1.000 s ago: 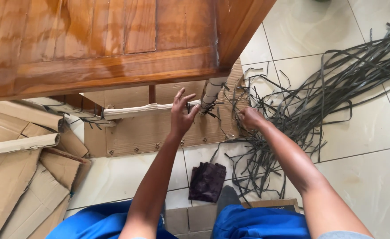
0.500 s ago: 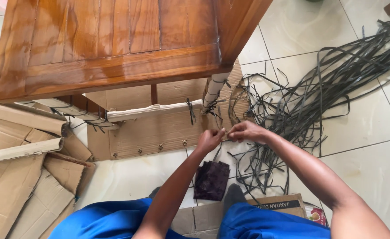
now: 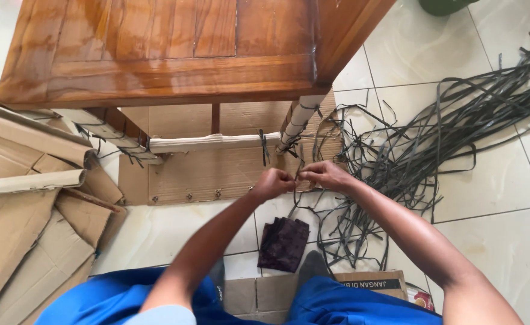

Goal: Wrapping the rungs and legs of a wooden chair with protective material and strips.

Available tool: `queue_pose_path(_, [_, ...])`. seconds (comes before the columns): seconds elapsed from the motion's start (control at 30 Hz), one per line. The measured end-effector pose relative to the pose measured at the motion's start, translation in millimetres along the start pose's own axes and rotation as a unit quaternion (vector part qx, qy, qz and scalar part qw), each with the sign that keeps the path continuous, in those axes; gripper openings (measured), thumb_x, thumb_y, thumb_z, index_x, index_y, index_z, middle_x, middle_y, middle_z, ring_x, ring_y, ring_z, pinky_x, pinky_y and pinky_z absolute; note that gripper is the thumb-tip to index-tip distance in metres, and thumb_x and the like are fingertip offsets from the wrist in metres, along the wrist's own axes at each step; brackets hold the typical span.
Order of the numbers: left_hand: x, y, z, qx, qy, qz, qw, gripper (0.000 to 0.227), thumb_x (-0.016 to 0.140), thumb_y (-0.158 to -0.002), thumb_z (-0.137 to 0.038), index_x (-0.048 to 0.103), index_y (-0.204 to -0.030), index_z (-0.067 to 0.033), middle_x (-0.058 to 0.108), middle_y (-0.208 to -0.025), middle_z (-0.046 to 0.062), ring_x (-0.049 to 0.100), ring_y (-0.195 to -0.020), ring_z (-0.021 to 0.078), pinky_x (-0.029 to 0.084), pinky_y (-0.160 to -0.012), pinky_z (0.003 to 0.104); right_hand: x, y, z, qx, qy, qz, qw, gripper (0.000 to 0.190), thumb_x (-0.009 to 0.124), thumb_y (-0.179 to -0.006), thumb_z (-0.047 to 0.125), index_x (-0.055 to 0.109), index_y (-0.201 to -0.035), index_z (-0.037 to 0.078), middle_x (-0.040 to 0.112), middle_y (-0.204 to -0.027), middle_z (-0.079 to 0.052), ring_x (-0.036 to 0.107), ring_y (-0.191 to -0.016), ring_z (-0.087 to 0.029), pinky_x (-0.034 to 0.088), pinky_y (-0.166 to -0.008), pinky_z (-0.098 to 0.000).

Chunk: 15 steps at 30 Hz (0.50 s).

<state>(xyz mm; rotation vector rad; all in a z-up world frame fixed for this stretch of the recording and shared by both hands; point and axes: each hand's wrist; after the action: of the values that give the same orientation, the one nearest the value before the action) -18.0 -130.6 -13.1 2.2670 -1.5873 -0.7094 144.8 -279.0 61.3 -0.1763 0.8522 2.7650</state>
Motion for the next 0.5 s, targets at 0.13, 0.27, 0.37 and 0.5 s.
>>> queue_pose_path(0.13, [-35, 11, -26, 0.042, -0.178, 0.047, 0.982, 0.017, 0.075, -0.079, -0.043, 0.082, -0.088, -0.0298, 0.078, -0.077, -0.003, 0.076, -0.091, 0.0238, 0.059, -0.088, 0.039, 23, -13, 11, -0.022, -0.035, -0.054, 0.998, 0.018, 0.081, -0.088, 0.032, 0.083, -0.096, 0.016, 0.069, -0.066, -0.007, 0.05, -0.05, -0.008, 0.038, -0.044, -0.0175])
queue_pose_path(0.27, [-77, 35, -50, 0.125, -0.254, 0.054, 0.958, 0.015, 0.074, -0.08, -0.039, 0.079, -0.077, -0.0244, 0.076, -0.073, 0.001, 0.075, -0.089, 0.0339, 0.058, -0.09, 0.047, 52, -24, 24, -0.05, -0.137, -0.079, 0.986, 0.019, 0.085, -0.088, 0.027, 0.078, -0.093, 0.01, 0.072, -0.078, -0.009, 0.064, -0.074, -0.014, 0.051, -0.062, -0.0241])
queue_pose_path(0.37, [-110, 9, 11, 0.193, -0.347, 0.103, 0.912, 0.011, 0.07, -0.081, -0.03, 0.076, -0.08, -0.0212, 0.077, -0.083, 0.006, 0.074, -0.086, 0.036, 0.056, -0.078, 0.047, 75, -18, 52, -0.061, -0.143, -0.057, 0.986, 0.015, 0.072, -0.098, 0.025, 0.07, -0.098, 0.01, 0.075, -0.087, -0.004, 0.068, -0.081, -0.012, 0.055, -0.069, -0.0251])
queue_pose_path(0.5, [-164, -17, 18, 0.372, -0.492, -0.023, 0.787, 0.01, 0.07, -0.083, -0.025, 0.072, -0.092, -0.0243, 0.073, -0.09, 0.002, 0.069, -0.095, 0.0264, 0.053, -0.082, 0.039, 110, -40, 37, -0.086, -0.053, -0.026, 0.995, 0.009, 0.07, -0.098, 0.015, 0.071, -0.097, 0.006, 0.077, -0.077, -0.014, 0.074, -0.069, -0.02, 0.059, -0.061, -0.0284])
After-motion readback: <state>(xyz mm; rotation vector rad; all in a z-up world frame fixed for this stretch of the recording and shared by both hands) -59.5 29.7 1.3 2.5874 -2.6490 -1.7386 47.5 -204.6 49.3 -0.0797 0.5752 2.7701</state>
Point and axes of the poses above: each hand's wrist, its own y-axis away from the middle knuckle, its own x-axis out of the palm, z = x × y
